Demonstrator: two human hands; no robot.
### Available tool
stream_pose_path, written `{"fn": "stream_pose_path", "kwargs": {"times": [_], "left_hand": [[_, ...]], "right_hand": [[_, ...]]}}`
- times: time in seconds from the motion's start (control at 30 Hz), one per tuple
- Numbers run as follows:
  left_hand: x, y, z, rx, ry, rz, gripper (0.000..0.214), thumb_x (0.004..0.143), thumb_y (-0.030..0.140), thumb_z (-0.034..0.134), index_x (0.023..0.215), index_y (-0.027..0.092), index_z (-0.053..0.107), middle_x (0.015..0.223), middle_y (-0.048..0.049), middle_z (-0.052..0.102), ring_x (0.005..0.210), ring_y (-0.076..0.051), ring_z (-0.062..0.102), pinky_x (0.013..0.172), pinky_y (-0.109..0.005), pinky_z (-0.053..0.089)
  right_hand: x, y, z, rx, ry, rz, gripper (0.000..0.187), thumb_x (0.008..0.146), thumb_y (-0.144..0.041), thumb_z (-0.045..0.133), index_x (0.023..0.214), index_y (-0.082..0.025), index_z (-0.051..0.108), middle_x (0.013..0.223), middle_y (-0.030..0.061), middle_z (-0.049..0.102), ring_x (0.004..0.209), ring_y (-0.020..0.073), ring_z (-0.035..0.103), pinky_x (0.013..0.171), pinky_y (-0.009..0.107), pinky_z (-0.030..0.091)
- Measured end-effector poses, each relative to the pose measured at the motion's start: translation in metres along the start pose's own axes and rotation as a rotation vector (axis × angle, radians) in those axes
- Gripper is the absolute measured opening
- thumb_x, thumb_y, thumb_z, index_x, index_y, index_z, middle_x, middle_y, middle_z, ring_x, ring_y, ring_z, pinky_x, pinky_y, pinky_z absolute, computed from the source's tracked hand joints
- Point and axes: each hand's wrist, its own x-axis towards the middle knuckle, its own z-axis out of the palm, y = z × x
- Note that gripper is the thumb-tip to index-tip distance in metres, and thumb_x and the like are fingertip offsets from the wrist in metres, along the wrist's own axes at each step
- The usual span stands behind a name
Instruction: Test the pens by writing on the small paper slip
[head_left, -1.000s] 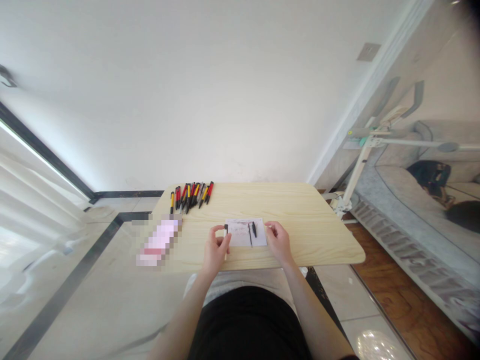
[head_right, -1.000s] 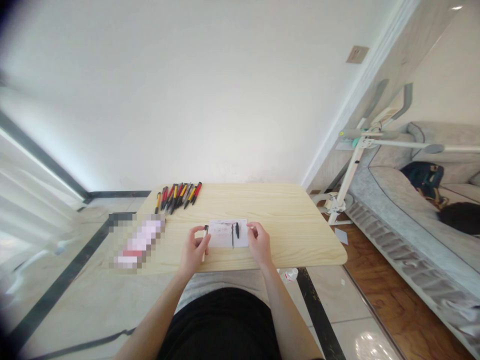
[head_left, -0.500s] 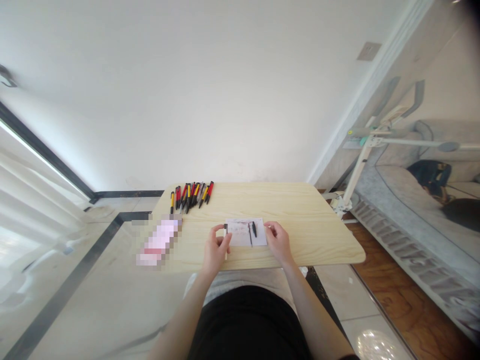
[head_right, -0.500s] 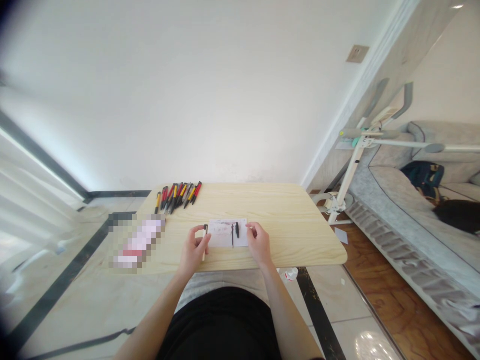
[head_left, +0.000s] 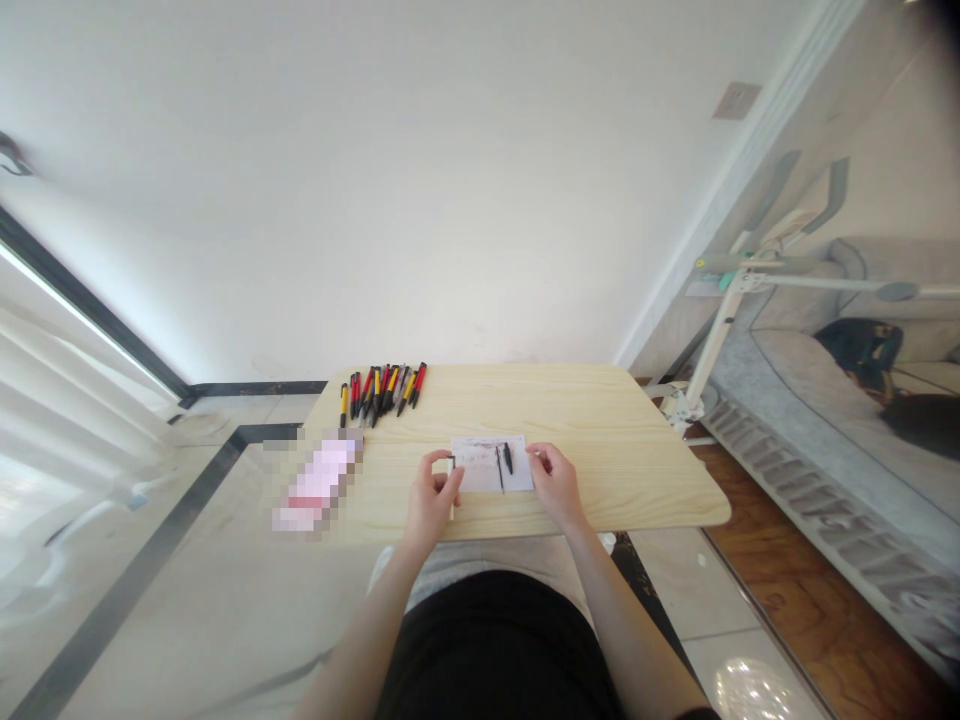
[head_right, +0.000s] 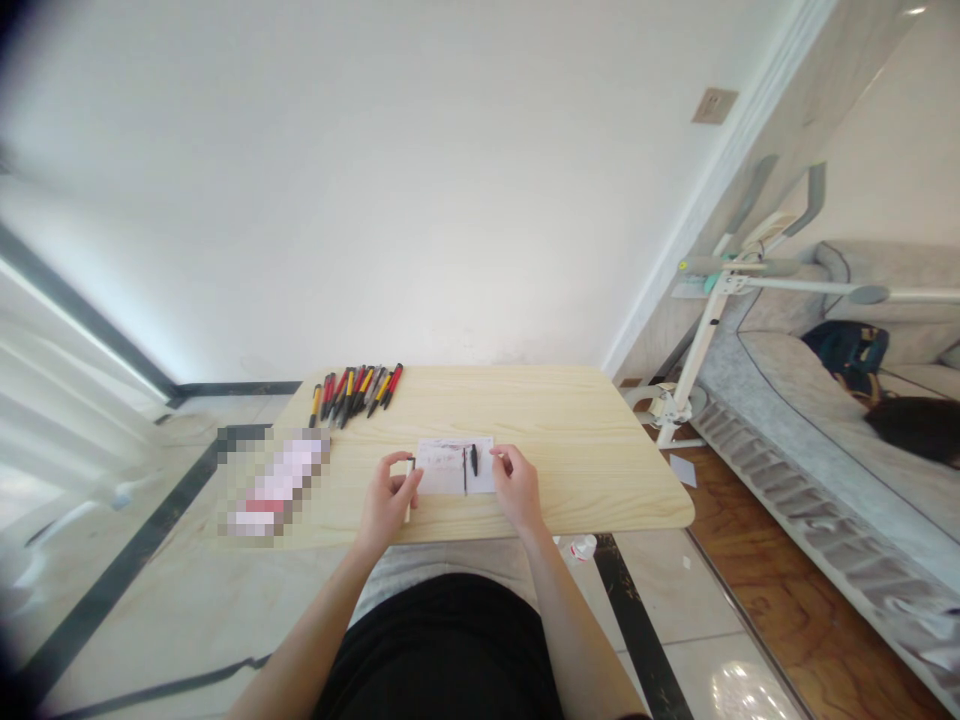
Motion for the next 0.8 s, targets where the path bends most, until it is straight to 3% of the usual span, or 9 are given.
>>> {"fn": "stream_pose_path", "kwargs": {"times": [0.8], "left_hand": [[0.0010, -0.0065, -0.0005, 0.047, -0.007, 0.043, 0.035, 0.073, 0.041, 0.056, 0.096, 0.016, 0.047, 0.041, 0.0081, 0.049, 0.035, -0.008, 0.041, 0.038, -0.018, 0.029]], "right_hand": [[0.0003, -0.0034, 0.0002, 0.025, 0.016, 0.021, 0.024, 0.076, -0.032, 0.045, 0.085, -0.016, 0.061, 0.059, 0.0003, 0.055, 0.051, 0.0132, 0.045, 0.049, 0.023, 0.034]]}}
